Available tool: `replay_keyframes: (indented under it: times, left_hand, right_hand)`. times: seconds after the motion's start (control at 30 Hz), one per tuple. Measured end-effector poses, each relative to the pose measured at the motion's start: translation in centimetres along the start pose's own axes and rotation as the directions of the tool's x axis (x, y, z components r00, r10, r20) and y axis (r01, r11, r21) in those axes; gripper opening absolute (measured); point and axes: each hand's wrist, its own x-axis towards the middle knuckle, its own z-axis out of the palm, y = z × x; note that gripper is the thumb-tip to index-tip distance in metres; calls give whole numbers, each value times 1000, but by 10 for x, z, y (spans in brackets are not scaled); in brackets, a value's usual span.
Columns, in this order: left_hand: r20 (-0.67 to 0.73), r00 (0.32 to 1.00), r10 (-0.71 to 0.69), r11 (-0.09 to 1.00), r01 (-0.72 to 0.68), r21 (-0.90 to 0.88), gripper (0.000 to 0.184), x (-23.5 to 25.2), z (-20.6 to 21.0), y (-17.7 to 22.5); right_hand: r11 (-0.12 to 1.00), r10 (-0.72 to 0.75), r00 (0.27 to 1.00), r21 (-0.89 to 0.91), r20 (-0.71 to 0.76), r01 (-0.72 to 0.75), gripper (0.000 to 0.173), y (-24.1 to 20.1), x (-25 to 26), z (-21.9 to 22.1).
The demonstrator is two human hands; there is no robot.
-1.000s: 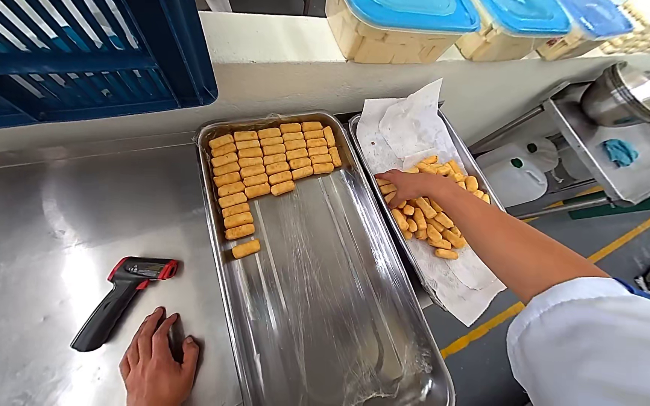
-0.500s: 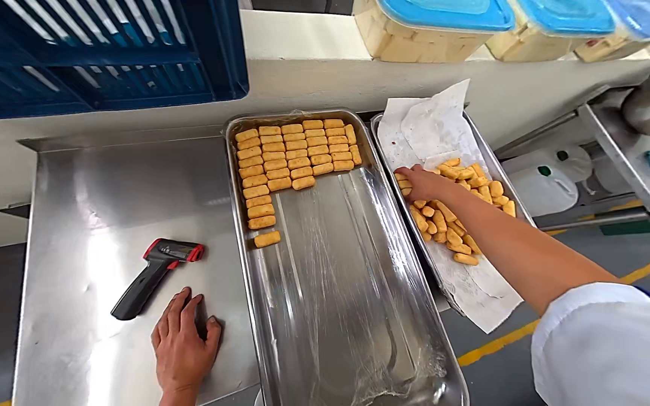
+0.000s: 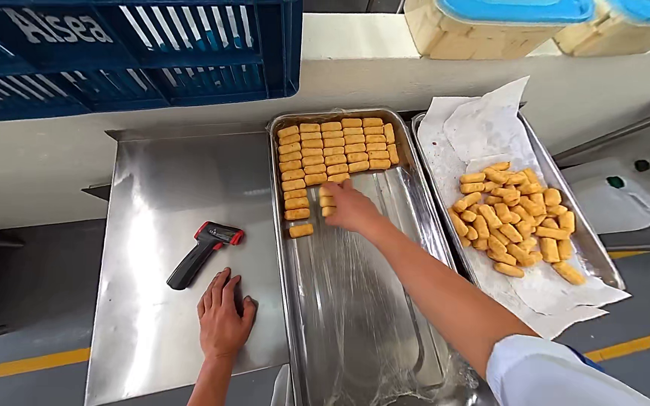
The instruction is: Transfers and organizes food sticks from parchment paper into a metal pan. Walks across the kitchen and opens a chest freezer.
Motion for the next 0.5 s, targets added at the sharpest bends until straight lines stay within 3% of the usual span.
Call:
replay_keyframes:
  times: [0.23, 0.5]
  left_hand:
    - [7, 1000, -2, 1000, 2, -3, 57, 0, -1, 0]
    - [-1, 1000, 1, 1000, -1, -7, 58, 1, -1, 1]
  right_hand:
    - [987, -58, 979, 135, -197, 86, 82, 16, 1, 43]
    - [944, -195, 889, 167, -415, 285, 48, 25, 15, 71]
